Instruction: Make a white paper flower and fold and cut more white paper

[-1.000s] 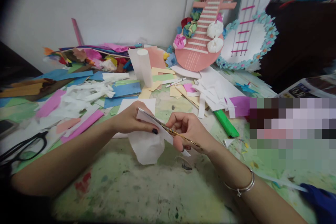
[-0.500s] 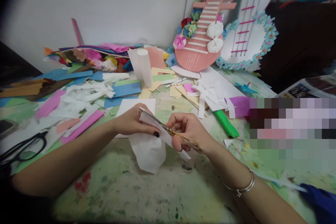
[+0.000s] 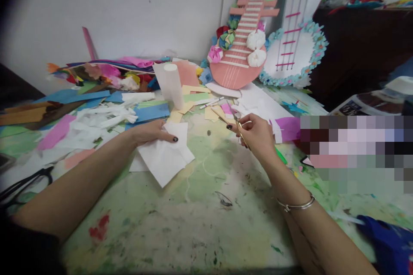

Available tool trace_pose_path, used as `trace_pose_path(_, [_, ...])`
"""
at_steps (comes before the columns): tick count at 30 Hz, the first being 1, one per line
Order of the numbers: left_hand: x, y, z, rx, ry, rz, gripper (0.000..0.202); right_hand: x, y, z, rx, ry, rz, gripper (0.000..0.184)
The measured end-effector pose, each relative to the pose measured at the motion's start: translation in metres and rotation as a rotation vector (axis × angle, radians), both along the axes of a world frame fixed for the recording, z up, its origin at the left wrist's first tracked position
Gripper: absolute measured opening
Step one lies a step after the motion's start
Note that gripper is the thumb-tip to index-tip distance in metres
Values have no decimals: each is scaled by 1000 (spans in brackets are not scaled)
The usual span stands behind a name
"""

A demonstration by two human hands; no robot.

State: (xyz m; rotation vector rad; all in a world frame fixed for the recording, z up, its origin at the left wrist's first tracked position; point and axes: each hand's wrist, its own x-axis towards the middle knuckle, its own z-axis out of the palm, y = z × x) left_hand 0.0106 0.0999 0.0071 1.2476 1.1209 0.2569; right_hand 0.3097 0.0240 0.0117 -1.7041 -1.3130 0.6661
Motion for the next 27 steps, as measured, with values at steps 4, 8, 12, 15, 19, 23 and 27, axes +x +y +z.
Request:
trace_pose_path(4, [-12, 8, 4, 17, 99, -3, 42, 19, 8, 0, -96, -638, -110, 20])
trace_pose_path(8, [-11, 5, 6, 20, 86, -30, 47, 15, 4, -8, -195, -933, -97, 24])
trace_pose_path(12, [-6, -2, 8, 26, 40, -91, 37, 1, -8, -16, -158, -1031, -22, 22])
trace_pose_path(15, [1, -13, 15, 30, 9, -165, 34, -9, -15, -12, -88, -1009, 33, 22])
trace_pose_path(19, [21, -32, 21, 41, -55, -154, 31, -32, -24, -1, 113, -508, 387, 27])
trace_pose_path(23, [41, -39, 16, 99, -67, -251, 26, -53, -33, -3, 40, -169, 617, 40])
trace_pose_path(27, [58, -27, 14, 185, -12, -292, 31, -45, -26, -7, 50, -121, 532, 10])
